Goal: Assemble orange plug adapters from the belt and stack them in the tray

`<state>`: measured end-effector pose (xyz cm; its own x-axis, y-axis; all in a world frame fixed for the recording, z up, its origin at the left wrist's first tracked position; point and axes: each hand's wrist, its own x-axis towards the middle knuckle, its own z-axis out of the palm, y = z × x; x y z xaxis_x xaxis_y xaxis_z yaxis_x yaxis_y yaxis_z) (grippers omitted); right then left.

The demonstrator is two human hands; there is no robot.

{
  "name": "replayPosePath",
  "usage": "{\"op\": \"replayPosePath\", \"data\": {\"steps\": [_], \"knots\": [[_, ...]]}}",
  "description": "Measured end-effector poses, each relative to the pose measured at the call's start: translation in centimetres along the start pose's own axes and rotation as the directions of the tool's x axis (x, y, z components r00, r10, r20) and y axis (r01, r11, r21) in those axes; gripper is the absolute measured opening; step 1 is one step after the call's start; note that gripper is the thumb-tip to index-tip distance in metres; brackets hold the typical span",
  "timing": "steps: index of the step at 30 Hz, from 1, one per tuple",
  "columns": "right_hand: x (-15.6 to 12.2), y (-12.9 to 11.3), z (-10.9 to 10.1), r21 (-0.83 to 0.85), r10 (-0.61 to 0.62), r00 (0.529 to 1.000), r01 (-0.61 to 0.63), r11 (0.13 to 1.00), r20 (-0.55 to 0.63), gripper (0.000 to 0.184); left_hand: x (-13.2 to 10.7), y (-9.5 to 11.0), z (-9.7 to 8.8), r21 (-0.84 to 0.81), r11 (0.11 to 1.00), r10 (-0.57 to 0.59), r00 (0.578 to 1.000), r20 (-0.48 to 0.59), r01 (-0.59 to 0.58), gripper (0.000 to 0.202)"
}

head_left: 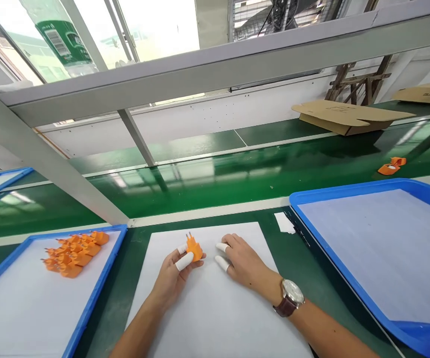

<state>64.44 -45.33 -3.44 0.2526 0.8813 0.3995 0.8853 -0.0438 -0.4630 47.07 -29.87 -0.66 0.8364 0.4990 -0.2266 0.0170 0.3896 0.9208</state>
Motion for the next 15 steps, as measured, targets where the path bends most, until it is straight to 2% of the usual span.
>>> {"op": "replayPosePath", "data": {"steps": [1, 5, 8, 12, 15], "knots": [[-0.1, -0.1, 0.1, -0.029, -0.005, 1.000, 0.006, 1.000, 0.022, 0.010, 0.1, 0.0, -0.1, -0.014, 1.000, -0.006, 1.000, -0.010, 0.006, 0.030], [-0.3, -0.7, 0.0, -0.070, -0.017, 0.998, 0.021, 0.997, 0.065, 0.026, 0.6, -0.5, -0.9, -0.101, 0.995, -0.034, 0.998, -0.061, 0.027, 0.032], [-0.3, -0.8, 0.0, -0.103, -0.025, 0.998, 0.031, 0.994, 0.062, 0.026, 0.8, -0.5, -1.2, -0.123, 0.992, -0.013, 0.996, -0.088, 0.002, 0.034], [-0.5, -0.6, 0.5, -0.124, -0.068, 0.997, 0.071, 0.990, 0.027, 0.022, 0.3, 0.1, -1.3, 0.045, 0.991, 0.136, 0.970, -0.200, -0.130, 0.035], [-0.8, -0.3, 1.0, -0.132, -0.092, 0.996, 0.093, 0.987, 0.013, 0.021, -0.5, 1.6, -2.7, 0.242, 0.949, 0.273, 0.909, -0.315, -0.201, 0.047]]}}
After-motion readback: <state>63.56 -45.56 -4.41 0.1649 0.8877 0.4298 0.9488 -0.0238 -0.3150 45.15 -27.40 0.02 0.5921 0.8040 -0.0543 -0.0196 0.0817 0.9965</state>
